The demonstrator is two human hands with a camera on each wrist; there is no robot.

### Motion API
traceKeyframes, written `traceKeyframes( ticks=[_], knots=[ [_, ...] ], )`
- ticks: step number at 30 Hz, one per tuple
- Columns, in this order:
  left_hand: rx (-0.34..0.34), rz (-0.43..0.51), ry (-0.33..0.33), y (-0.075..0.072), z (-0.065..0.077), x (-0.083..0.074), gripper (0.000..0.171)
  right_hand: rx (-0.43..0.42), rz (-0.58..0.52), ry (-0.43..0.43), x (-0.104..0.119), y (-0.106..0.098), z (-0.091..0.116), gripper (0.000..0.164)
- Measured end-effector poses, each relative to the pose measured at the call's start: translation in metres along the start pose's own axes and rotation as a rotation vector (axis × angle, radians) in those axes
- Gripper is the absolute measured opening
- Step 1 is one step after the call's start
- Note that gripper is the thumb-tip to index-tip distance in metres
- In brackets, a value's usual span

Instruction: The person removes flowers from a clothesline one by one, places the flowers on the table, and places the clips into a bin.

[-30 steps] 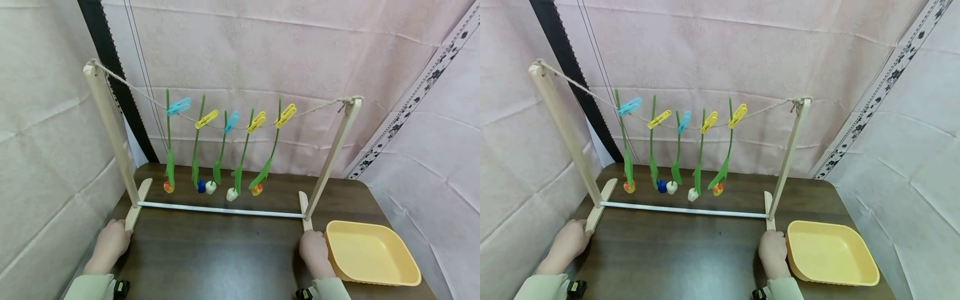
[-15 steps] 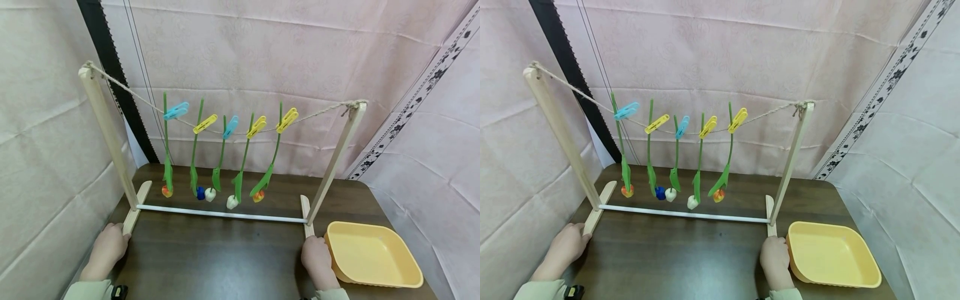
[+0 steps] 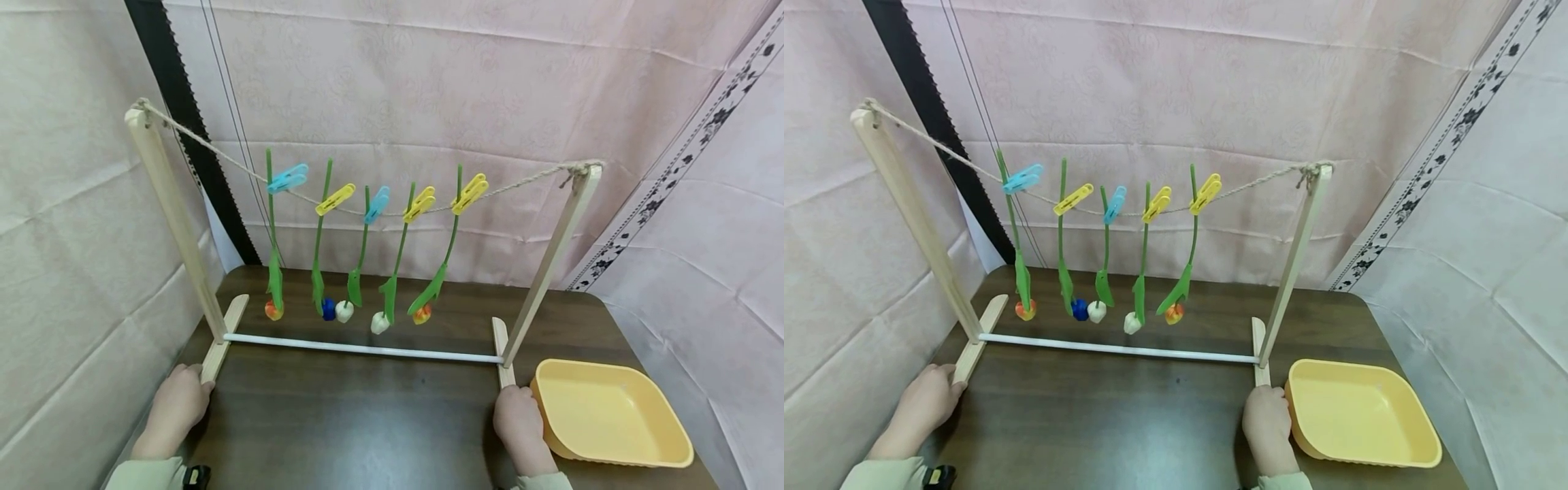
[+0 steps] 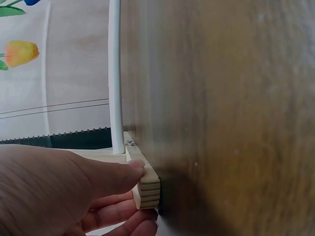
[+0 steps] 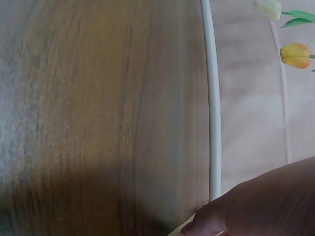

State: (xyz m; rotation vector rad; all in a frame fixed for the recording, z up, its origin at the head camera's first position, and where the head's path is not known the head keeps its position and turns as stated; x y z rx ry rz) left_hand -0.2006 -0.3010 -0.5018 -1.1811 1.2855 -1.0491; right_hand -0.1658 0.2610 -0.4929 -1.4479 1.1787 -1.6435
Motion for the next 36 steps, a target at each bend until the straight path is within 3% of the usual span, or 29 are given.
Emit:
traceKeyframes(
  ticks=[5, 9, 14, 18, 22, 24, 27, 31, 36],
  knots=[
    [-0.003, 0.018, 0.000, 0.002, -0.001, 0.002, 0.038, 0.015, -0.031, 0.019, -0.001, 0.000, 0.003, 0.017],
    [-0.026, 0.030, -0.016, -0.004, 0.003, -0.003, 0.042, 0.036, -0.043, 0.008, 0.005, -0.008, 0.009, 0.032],
    [-0.095, 0.039, 0.012, -0.022, 0.008, -0.023, 0.047, -0.017, -0.063, -0.188, 0.031, -0.038, 0.016, 0.039],
    [0.007, 0.050, 0.076, -0.033, 0.009, -0.046, 0.052, -0.051, -0.109, -0.362, 0.055, -0.066, 0.017, 0.043],
    [0.142, 0.109, 0.195, -0.039, 0.011, -0.084, 0.058, -0.113, -0.143, -0.604, 0.075, -0.095, 0.014, 0.037],
    [0.156, 0.156, 0.253, -0.043, 0.010, -0.109, 0.060, -0.157, -0.146, -0.737, 0.084, -0.111, 0.013, 0.036],
    [0.115, 0.246, 0.326, -0.057, 0.008, -0.152, 0.057, -0.217, -0.136, -0.892, 0.099, -0.139, 0.010, 0.040],
    [0.011, 0.421, 0.431, -0.084, 0.008, -0.206, 0.050, -0.282, -0.140, -1.079, 0.127, -0.183, 0.008, 0.047],
    [-0.141, 0.612, 0.546, -0.118, 0.004, -0.259, 0.047, -0.378, -0.150, -1.288, 0.164, -0.232, 0.006, 0.050]
  ],
)
Point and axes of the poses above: each hand's wrist, its own z-axis away from the middle knuckle, its own y-axis out of the palm, x = y × z, the point moved 5 cm from there along -z, towards the middle knuckle, and after that the axes turned 14 degrees about -z, right-handed, at the moved point
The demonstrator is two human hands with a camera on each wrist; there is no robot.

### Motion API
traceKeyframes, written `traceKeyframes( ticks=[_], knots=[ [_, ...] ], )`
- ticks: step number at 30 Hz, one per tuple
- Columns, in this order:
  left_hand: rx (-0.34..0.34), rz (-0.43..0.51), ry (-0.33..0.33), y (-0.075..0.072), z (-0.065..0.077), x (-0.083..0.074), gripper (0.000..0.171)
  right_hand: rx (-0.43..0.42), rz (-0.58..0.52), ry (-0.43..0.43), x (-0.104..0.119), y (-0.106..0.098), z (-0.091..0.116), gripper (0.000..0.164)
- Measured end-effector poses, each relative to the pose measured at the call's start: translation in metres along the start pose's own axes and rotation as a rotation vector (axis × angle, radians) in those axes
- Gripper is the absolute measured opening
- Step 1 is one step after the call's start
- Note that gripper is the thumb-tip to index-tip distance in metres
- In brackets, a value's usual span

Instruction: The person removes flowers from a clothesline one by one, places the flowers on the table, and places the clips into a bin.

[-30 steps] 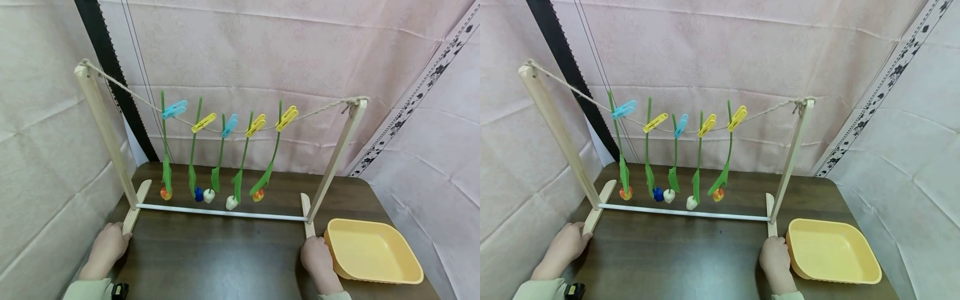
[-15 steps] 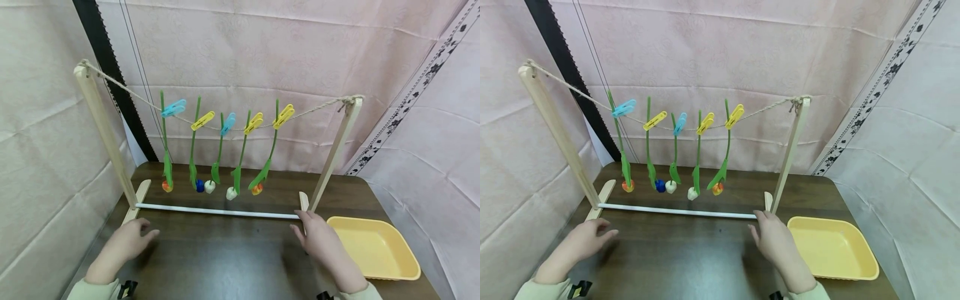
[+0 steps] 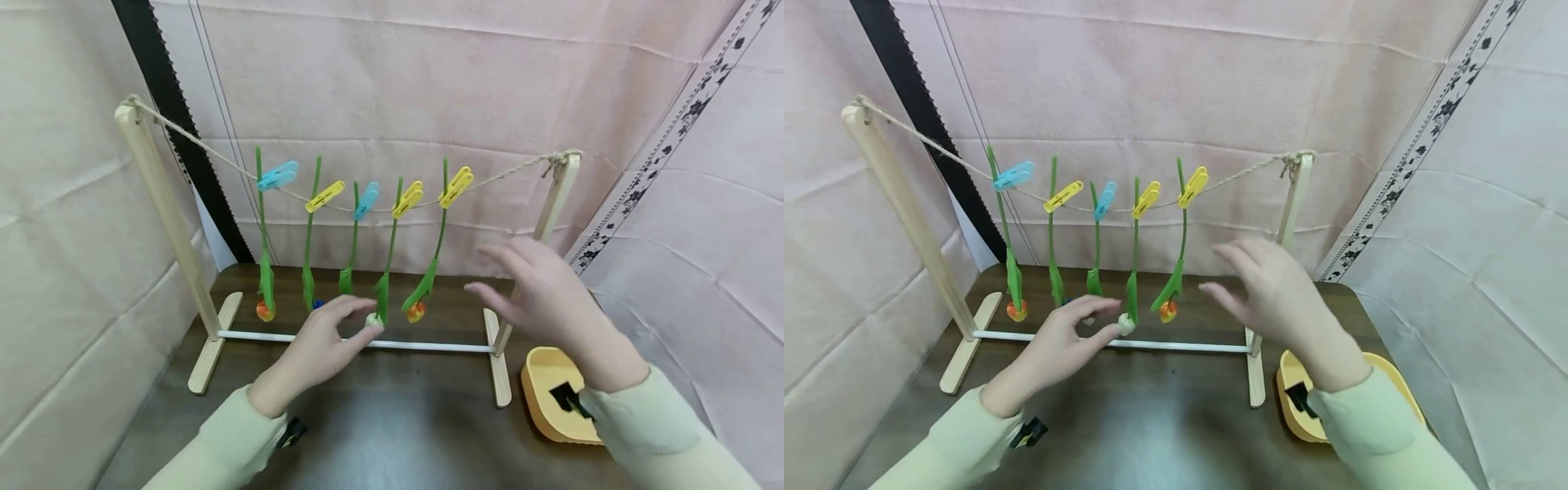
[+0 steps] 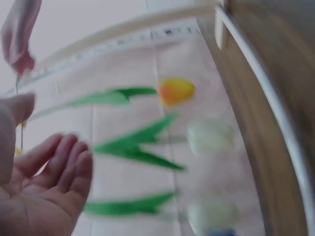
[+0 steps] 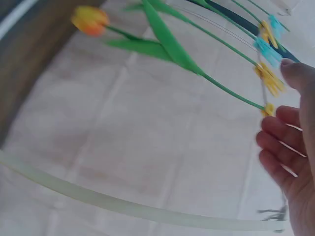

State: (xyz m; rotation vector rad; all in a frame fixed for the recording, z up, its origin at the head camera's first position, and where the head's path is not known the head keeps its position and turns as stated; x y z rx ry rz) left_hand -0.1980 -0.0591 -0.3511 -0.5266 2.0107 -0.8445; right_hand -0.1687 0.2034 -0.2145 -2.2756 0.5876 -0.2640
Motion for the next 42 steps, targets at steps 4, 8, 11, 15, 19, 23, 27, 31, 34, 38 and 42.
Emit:
traceKeyframes(
  ticks=[4, 8, 11, 15, 19, 23, 27, 31, 34, 38, 42],
  knots=[
    [-0.062, 0.094, 0.054, 0.004, -0.025, -0.028, 0.049, -0.033, 0.046, -0.038, -0.003, -0.017, -0.027, 0.053],
    [-0.078, 0.135, 0.075, 0.011, -0.044, -0.048, 0.053, -0.034, 0.071, -0.032, -0.008, -0.024, -0.043, 0.056],
    [-0.108, 0.155, 0.081, 0.015, -0.058, -0.059, 0.055, -0.027, 0.078, -0.024, -0.013, -0.026, -0.051, 0.057],
    [-0.156, 0.195, 0.062, 0.017, -0.075, -0.069, 0.053, -0.019, 0.081, 0.023, -0.023, -0.026, -0.063, 0.055],
    [-0.176, 0.225, 0.037, 0.018, -0.088, -0.073, 0.052, -0.006, 0.078, 0.075, -0.032, -0.025, -0.073, 0.051],
    [-0.210, 0.251, 0.050, 0.018, -0.098, -0.076, 0.049, 0.004, 0.086, 0.084, -0.037, -0.022, -0.079, 0.043],
    [-0.257, 0.280, 0.092, 0.018, -0.104, -0.080, 0.046, 0.005, 0.095, 0.077, -0.039, -0.019, -0.083, 0.034],
    [-0.285, 0.303, 0.112, 0.019, -0.110, -0.083, 0.040, 0.002, 0.106, 0.074, -0.041, -0.016, -0.085, 0.027],
    [-0.307, 0.318, 0.119, 0.018, -0.114, -0.085, 0.035, 0.001, 0.105, 0.068, -0.043, -0.014, -0.087, 0.025],
    [-0.336, 0.332, 0.128, 0.016, -0.118, -0.088, 0.029, 0.006, 0.099, 0.066, -0.044, -0.011, -0.089, 0.022],
    [-0.350, 0.354, 0.120, 0.016, -0.122, -0.089, 0.023, 0.016, 0.100, 0.078, -0.045, -0.010, -0.090, 0.019]
  ],
)
Point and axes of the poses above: each hand's wrist, its own z-axis away from the middle knuckle, its own y-axis out of the palm, x = y × z, the point moved 5 cm from there along -z, towards the middle knuckle, and after that the axes turned 14 degrees about -z, right-handed, at the moved point
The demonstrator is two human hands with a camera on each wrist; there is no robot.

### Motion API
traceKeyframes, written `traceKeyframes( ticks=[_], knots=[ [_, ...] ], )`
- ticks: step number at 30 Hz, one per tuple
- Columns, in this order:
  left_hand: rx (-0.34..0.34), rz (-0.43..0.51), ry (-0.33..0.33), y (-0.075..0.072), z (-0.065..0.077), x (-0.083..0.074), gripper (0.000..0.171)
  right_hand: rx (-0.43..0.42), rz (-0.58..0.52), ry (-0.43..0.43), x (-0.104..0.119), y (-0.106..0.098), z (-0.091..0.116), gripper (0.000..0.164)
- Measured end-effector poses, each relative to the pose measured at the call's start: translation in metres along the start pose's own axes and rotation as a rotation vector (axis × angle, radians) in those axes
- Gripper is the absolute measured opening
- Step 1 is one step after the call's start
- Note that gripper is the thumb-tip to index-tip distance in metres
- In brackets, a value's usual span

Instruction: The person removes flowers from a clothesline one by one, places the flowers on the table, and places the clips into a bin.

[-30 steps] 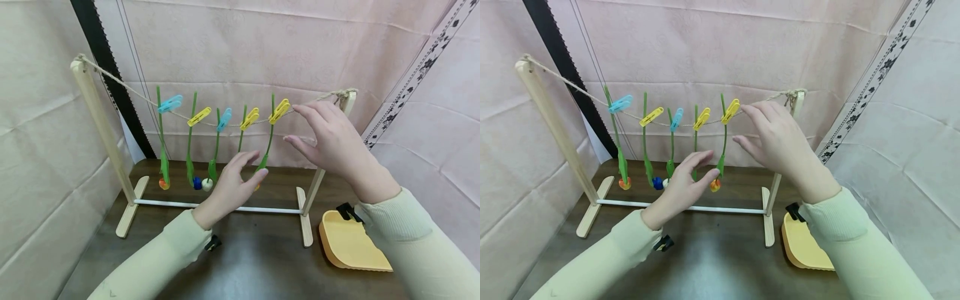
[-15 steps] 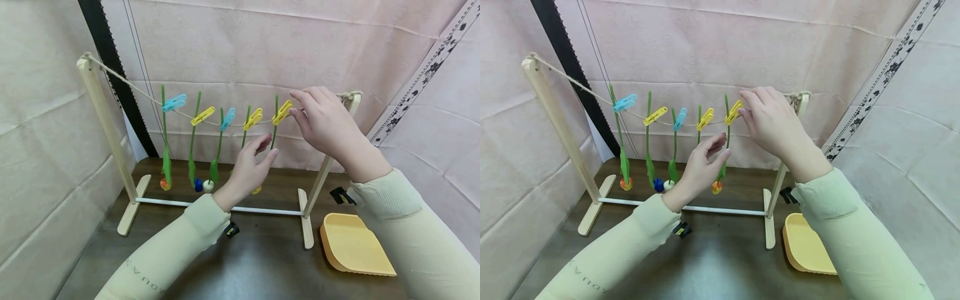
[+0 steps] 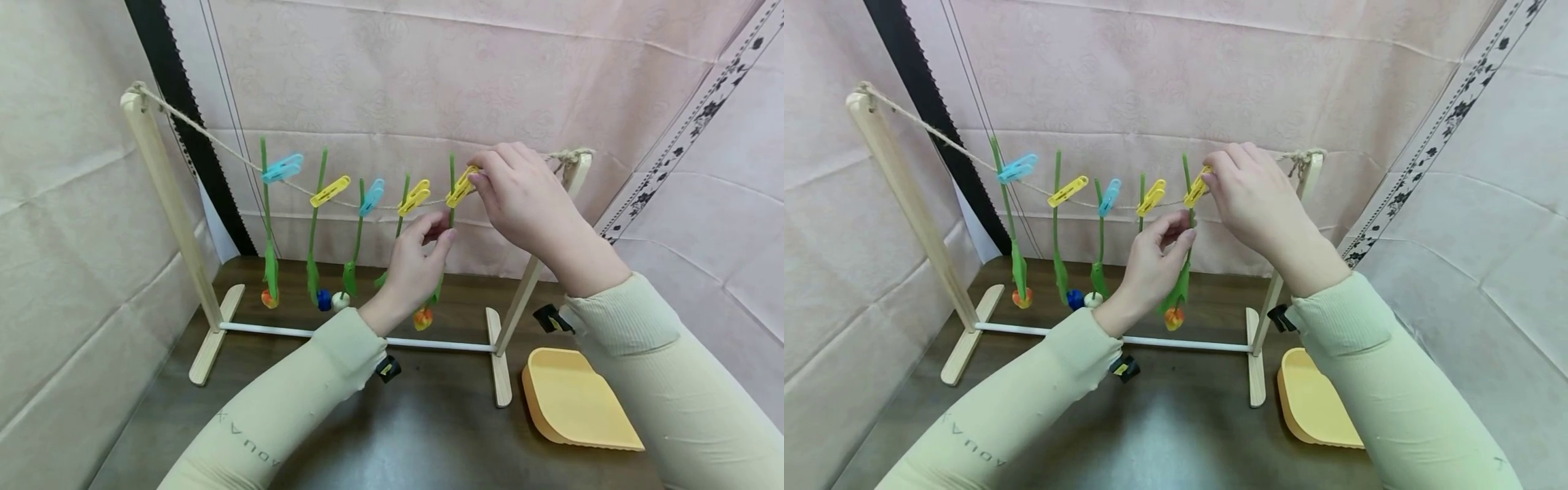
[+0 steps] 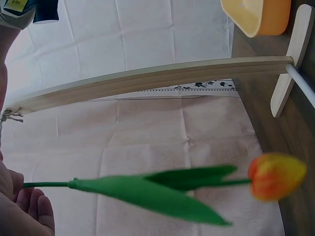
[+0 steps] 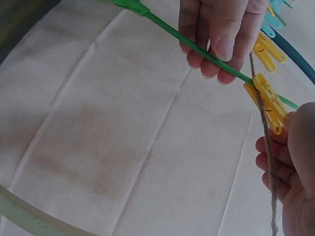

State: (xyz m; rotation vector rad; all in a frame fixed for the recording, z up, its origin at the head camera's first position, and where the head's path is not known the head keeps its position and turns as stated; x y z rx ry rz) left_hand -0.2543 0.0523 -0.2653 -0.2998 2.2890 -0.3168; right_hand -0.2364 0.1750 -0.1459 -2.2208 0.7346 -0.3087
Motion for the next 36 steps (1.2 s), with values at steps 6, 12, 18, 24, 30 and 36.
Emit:
traceKeyframes(
  ticks=[6, 12, 18, 24, 30, 36],
  knots=[
    [-0.006, 0.025, -0.026, -0.0006, -0.0014, 0.0021, 0.017, 0.020, -0.013, 0.030, 0.0012, 0.0041, 0.0001, 0.017],
    [0.017, 0.030, -0.055, 0.0011, -0.0023, 0.0035, 0.013, 0.028, -0.072, 0.070, 0.0001, 0.0039, 0.0017, 0.013],
    [0.038, 0.016, -0.071, 0.0014, -0.0033, 0.0052, 0.015, 0.012, -0.105, 0.084, -0.0011, 0.0030, 0.0025, 0.009],
    [0.044, 0.015, -0.078, 0.0000, -0.0042, 0.0049, 0.015, 0.011, -0.122, 0.092, 0.0000, 0.0013, 0.0010, 0.007],
    [0.038, 0.022, -0.086, -0.0006, -0.0036, 0.0058, 0.013, 0.019, -0.131, 0.117, 0.0027, 0.0002, -0.0001, 0.008],
    [0.067, 0.004, -0.087, -0.0008, 0.0015, 0.0069, 0.012, 0.011, -0.143, 0.132, 0.0064, -0.0024, 0.0004, 0.006]
  ],
)
Point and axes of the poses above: each hand's wrist, its own z-axis away from the middle knuckle, its own y-axis out of the palm, x = y × z, the point moved 5 cm from there along -z, towards the middle knuckle, and after that the axes turned 14 degrees about -z, right-handed, at the moved point
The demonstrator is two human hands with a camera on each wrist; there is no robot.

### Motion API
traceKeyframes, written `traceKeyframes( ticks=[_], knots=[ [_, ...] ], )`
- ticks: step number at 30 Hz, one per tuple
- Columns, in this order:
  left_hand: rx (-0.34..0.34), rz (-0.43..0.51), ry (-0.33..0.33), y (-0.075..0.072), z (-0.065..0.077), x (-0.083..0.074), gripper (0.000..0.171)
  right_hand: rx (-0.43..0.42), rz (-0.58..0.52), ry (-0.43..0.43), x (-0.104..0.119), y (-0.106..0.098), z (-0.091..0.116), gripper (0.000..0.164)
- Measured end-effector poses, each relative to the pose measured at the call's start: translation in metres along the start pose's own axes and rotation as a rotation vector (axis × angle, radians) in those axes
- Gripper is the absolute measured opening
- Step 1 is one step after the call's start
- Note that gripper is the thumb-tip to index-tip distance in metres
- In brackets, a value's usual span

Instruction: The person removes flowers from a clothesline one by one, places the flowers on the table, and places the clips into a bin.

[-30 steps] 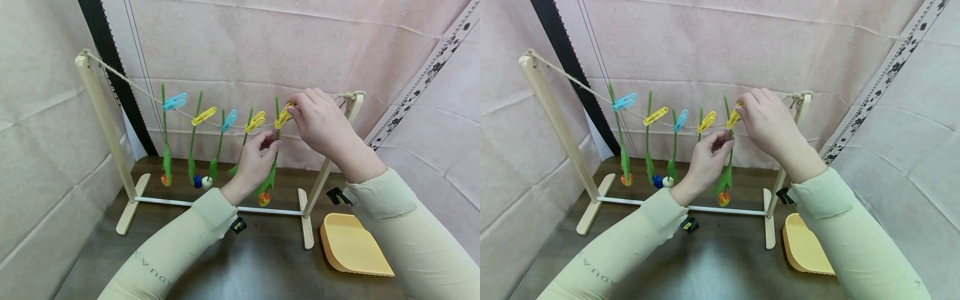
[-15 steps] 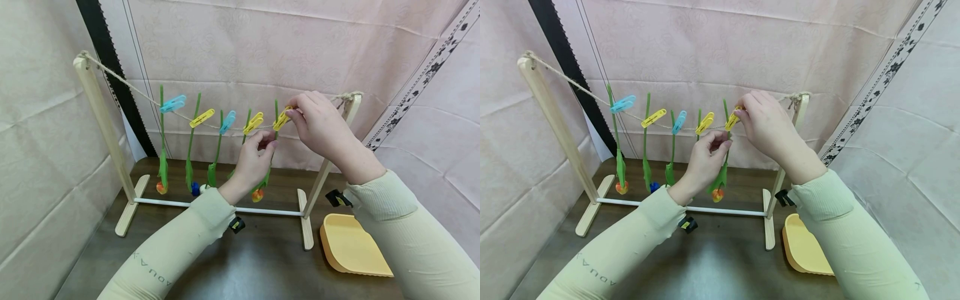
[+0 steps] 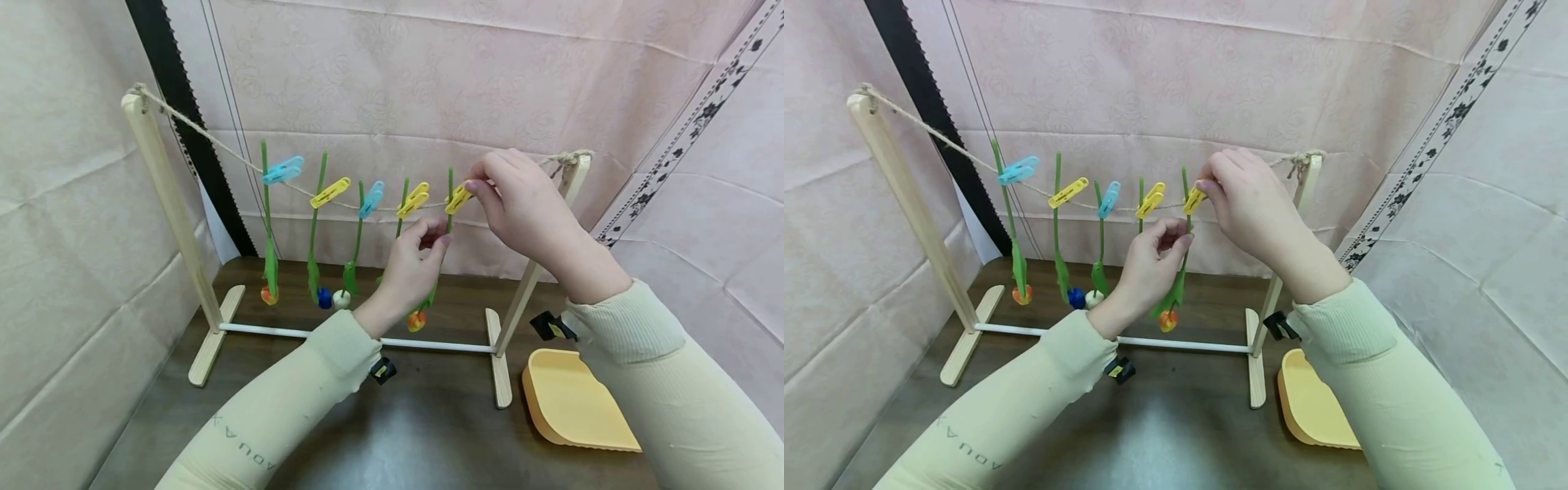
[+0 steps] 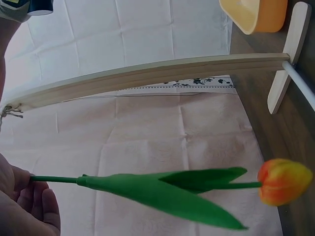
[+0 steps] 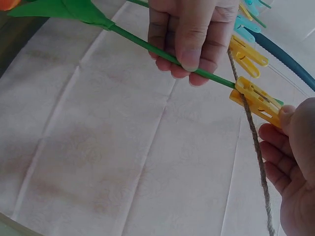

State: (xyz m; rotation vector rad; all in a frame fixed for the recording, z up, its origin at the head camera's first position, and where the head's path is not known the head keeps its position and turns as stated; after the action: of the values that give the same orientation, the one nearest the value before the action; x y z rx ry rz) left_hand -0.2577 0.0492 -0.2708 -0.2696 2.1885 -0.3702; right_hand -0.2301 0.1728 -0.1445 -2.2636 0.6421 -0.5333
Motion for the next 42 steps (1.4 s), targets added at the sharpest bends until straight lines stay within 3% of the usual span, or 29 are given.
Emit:
traceKeyframes(
  ticks=[6, 14, 27, 36, 42],
  knots=[
    [0.020, -0.013, 0.013, 0.000, 0.005, 0.001, 0.012, -0.025, -0.022, -0.013, 0.003, -0.004, 0.001, 0.005],
    [0.075, -0.049, -0.024, 0.005, 0.017, 0.010, 0.013, -0.082, -0.077, 0.013, 0.006, -0.012, 0.000, 0.004],
    [0.107, -0.114, 0.013, 0.001, 0.033, 0.011, 0.011, -0.150, -0.092, 0.062, 0.007, -0.031, 0.012, 0.007],
    [0.200, -0.238, 0.019, -0.015, 0.058, 0.023, 0.013, -0.064, -0.077, 0.183, -0.005, -0.030, 0.041, 0.014],
    [0.290, -0.343, 0.037, -0.026, 0.074, 0.027, 0.014, -0.017, -0.137, 0.135, -0.012, -0.020, 0.066, 0.010]
  ],
)
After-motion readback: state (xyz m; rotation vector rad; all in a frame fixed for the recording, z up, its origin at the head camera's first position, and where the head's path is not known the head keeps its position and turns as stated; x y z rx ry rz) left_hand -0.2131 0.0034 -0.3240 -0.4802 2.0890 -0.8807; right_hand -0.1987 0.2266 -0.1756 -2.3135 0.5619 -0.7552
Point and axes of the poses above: each hand's wrist, its own z-axis away from the middle knuckle, its own y-axis out of the palm, x = y × z, the point moved 5 cm from there along -z, towards the middle knuckle, and after that the axes turned 14 degrees about -z, right-handed, at the moved point
